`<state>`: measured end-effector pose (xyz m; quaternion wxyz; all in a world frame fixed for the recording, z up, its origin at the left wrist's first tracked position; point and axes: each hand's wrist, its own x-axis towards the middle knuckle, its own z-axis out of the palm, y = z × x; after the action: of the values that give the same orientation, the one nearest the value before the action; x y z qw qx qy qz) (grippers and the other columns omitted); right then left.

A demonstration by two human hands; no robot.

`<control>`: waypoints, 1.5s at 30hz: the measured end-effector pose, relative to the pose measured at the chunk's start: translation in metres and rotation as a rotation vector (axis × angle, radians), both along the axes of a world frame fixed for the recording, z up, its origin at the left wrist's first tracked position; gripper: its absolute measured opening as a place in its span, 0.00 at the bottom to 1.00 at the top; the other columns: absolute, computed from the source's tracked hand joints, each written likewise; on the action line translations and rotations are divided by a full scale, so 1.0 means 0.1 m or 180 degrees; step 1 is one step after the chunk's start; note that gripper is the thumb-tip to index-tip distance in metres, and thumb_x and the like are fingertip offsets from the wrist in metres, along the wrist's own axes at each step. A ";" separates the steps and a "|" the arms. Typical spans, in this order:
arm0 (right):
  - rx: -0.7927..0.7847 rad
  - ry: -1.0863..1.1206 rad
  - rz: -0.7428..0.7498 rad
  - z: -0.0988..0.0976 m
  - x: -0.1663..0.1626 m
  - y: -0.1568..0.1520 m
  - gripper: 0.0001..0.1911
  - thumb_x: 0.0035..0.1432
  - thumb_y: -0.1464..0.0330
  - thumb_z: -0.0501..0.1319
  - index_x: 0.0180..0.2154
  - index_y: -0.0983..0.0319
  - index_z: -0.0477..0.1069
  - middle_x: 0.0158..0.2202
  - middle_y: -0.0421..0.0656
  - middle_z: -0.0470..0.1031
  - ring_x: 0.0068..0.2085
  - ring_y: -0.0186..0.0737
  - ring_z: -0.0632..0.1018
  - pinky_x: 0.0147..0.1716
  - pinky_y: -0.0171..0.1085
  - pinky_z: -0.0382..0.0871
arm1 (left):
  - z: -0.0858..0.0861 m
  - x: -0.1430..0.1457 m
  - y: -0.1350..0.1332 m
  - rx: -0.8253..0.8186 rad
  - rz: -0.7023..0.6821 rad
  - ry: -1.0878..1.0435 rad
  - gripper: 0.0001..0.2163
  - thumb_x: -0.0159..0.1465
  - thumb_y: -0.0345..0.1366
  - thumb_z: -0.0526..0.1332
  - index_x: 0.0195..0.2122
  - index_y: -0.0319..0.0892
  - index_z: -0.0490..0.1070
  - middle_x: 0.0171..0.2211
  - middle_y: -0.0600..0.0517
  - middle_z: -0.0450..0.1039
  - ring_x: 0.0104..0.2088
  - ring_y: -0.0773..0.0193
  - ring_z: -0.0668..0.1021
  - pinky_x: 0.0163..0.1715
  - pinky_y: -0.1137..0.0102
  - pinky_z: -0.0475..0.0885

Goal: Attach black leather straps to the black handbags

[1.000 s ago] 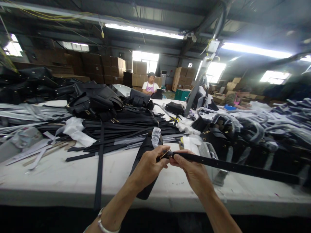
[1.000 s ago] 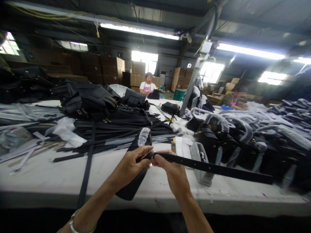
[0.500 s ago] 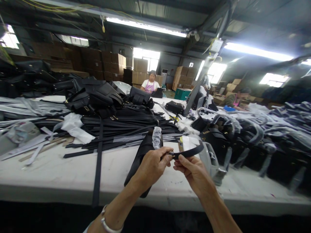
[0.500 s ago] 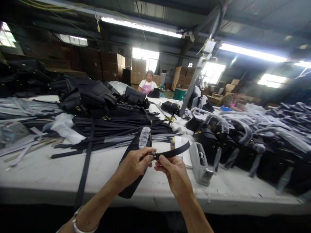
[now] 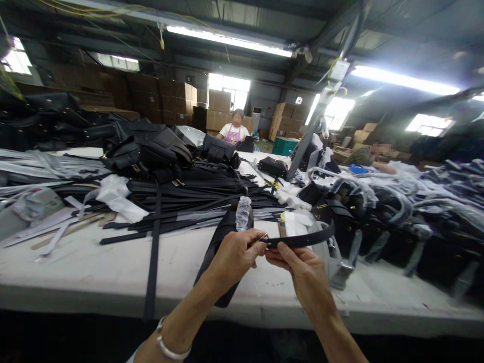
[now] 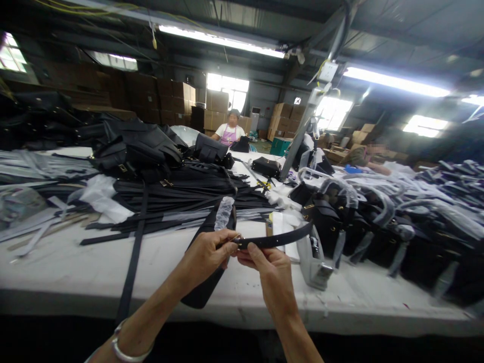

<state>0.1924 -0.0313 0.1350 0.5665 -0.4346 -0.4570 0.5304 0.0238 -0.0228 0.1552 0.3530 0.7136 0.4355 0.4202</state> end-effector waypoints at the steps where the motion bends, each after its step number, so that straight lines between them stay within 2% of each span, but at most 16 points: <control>1: 0.0032 -0.0066 -0.0038 -0.02 -0.01 0.01 0.18 0.48 0.57 0.71 0.32 0.66 0.81 0.30 0.52 0.82 0.32 0.48 0.83 0.39 0.46 0.80 | 0.01 0.00 -0.01 0.0029 0.0083 0.0121 0.13 0.65 0.36 0.56 0.47 0.43 0.76 0.28 0.53 0.79 0.21 0.66 0.77 0.27 0.73 0.70; 4: 0.0146 -0.0261 -0.0118 -0.04 -0.02 0.01 0.17 0.50 0.57 0.70 0.33 0.65 0.81 0.30 0.50 0.83 0.32 0.47 0.83 0.39 0.45 0.80 | 0.03 0.01 -0.03 0.0048 0.0272 0.0385 0.16 0.64 0.37 0.57 0.51 0.42 0.74 0.30 0.51 0.81 0.25 0.61 0.79 0.31 0.71 0.72; 8: 0.0391 -0.0689 -0.0299 -0.02 -0.05 -0.02 0.16 0.52 0.57 0.68 0.33 0.64 0.82 0.30 0.50 0.83 0.32 0.49 0.83 0.38 0.45 0.80 | 0.03 0.01 -0.03 0.0197 0.0359 0.0395 0.15 0.63 0.35 0.58 0.50 0.43 0.76 0.42 0.48 0.81 0.40 0.57 0.81 0.40 0.70 0.72; 10: 0.0636 -0.1085 -0.0477 -0.03 -0.05 -0.04 0.15 0.54 0.57 0.66 0.33 0.63 0.82 0.30 0.49 0.83 0.33 0.50 0.83 0.36 0.45 0.80 | 0.02 0.02 -0.03 0.0220 0.0343 0.0350 0.14 0.64 0.34 0.58 0.49 0.44 0.76 0.42 0.49 0.81 0.41 0.57 0.81 0.41 0.71 0.72; 14: 0.1791 -0.2120 -0.0995 -0.09 -0.05 -0.05 0.10 0.58 0.63 0.64 0.39 0.59 0.81 0.36 0.47 0.83 0.37 0.50 0.83 0.40 0.44 0.79 | -0.01 0.05 -0.02 0.0200 0.0353 0.0323 0.13 0.65 0.35 0.57 0.48 0.45 0.76 0.35 0.50 0.82 0.35 0.59 0.82 0.35 0.72 0.72; 17: 0.2718 -0.2609 -0.1060 -0.16 -0.07 -0.02 0.13 0.60 0.71 0.61 0.46 0.58 0.78 0.42 0.46 0.82 0.42 0.46 0.82 0.45 0.41 0.77 | -0.03 0.08 -0.01 0.0190 0.0517 0.0286 0.13 0.65 0.36 0.57 0.47 0.44 0.76 0.30 0.51 0.81 0.33 0.58 0.82 0.32 0.72 0.72; 19: 0.3014 -0.2702 -0.0907 -0.19 -0.09 -0.02 0.18 0.61 0.75 0.58 0.52 0.58 0.74 0.45 0.46 0.80 0.45 0.43 0.81 0.47 0.39 0.76 | -0.04 0.10 -0.01 0.0200 0.0654 0.0216 0.13 0.65 0.36 0.57 0.48 0.44 0.76 0.32 0.50 0.82 0.35 0.57 0.82 0.34 0.71 0.72; 21: 0.3072 -0.2666 -0.0738 -0.18 -0.09 -0.04 0.21 0.62 0.76 0.57 0.55 0.58 0.71 0.48 0.47 0.78 0.49 0.43 0.79 0.50 0.40 0.74 | -0.04 0.09 0.00 0.0255 0.0706 0.0102 0.14 0.65 0.35 0.56 0.50 0.44 0.74 0.38 0.48 0.81 0.39 0.56 0.81 0.39 0.69 0.72; 24: 0.2527 -0.2239 -0.0556 -0.11 -0.05 -0.07 0.17 0.63 0.72 0.57 0.52 0.57 0.73 0.49 0.47 0.78 0.50 0.45 0.78 0.51 0.43 0.73 | -0.05 0.04 -0.02 0.0333 0.0429 -0.0221 0.15 0.66 0.32 0.54 0.53 0.43 0.71 0.46 0.47 0.78 0.46 0.56 0.79 0.47 0.67 0.70; 26: 0.1773 -0.1583 -0.0723 -0.05 -0.02 -0.05 0.14 0.63 0.66 0.58 0.50 0.58 0.74 0.45 0.46 0.80 0.46 0.45 0.80 0.48 0.43 0.74 | -0.04 -0.01 -0.05 0.0269 0.0073 -0.0555 0.16 0.67 0.32 0.53 0.55 0.42 0.67 0.46 0.47 0.78 0.45 0.58 0.79 0.48 0.67 0.70; 28: 0.0945 -0.0890 -0.0675 0.01 -0.01 0.01 0.17 0.61 0.60 0.61 0.50 0.60 0.72 0.40 0.46 0.81 0.41 0.44 0.81 0.44 0.43 0.76 | -0.01 -0.06 -0.10 0.0182 -0.0250 -0.0851 0.17 0.67 0.32 0.53 0.57 0.42 0.64 0.43 0.48 0.78 0.44 0.59 0.78 0.47 0.67 0.70; 31: -0.0098 -0.0018 0.0440 0.05 -0.08 0.15 0.23 0.55 0.54 0.65 0.47 0.62 0.72 0.33 0.45 0.80 0.35 0.44 0.81 0.36 0.41 0.77 | 0.03 -0.09 -0.15 0.0154 -0.0593 -0.1088 0.18 0.67 0.29 0.53 0.58 0.43 0.62 0.46 0.48 0.75 0.47 0.61 0.76 0.50 0.67 0.68; 33: -0.0470 0.0590 0.0983 0.08 -0.16 0.22 0.23 0.52 0.54 0.68 0.43 0.63 0.73 0.31 0.43 0.80 0.32 0.41 0.81 0.32 0.37 0.76 | 0.05 -0.11 -0.17 0.0075 -0.0795 -0.1141 0.20 0.66 0.27 0.52 0.60 0.44 0.59 0.46 0.49 0.74 0.47 0.61 0.76 0.50 0.67 0.68; 37: -0.0742 0.1399 0.1051 0.19 -0.27 0.34 0.19 0.52 0.56 0.69 0.38 0.64 0.73 0.28 0.40 0.79 0.26 0.35 0.79 0.25 0.31 0.75 | 0.05 -0.13 -0.18 -0.0037 -0.1002 -0.1119 0.23 0.66 0.26 0.53 0.61 0.44 0.56 0.47 0.48 0.73 0.46 0.61 0.75 0.46 0.68 0.69; 42: -0.0526 0.1436 0.0448 0.27 -0.36 0.63 0.10 0.50 0.69 0.70 0.33 0.64 0.72 0.24 0.39 0.78 0.23 0.32 0.78 0.23 0.27 0.75 | 0.06 -0.21 -0.20 -0.0214 -0.1085 -0.1225 0.22 0.67 0.29 0.54 0.62 0.44 0.54 0.45 0.47 0.76 0.38 0.64 0.76 0.35 0.72 0.68; 45: -0.0363 0.1415 0.0273 0.25 -0.45 0.84 0.09 0.51 0.70 0.69 0.30 0.63 0.70 0.24 0.38 0.77 0.23 0.31 0.78 0.24 0.27 0.76 | 0.04 -0.26 -0.19 -0.0280 -0.0995 -0.1407 0.21 0.68 0.32 0.54 0.62 0.44 0.53 0.43 0.46 0.77 0.36 0.65 0.76 0.34 0.72 0.67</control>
<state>0.1475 0.0530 0.1595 0.6047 -0.3187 -0.3083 0.6616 -0.0023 -0.0414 0.1593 0.5307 0.6470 0.2503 0.4869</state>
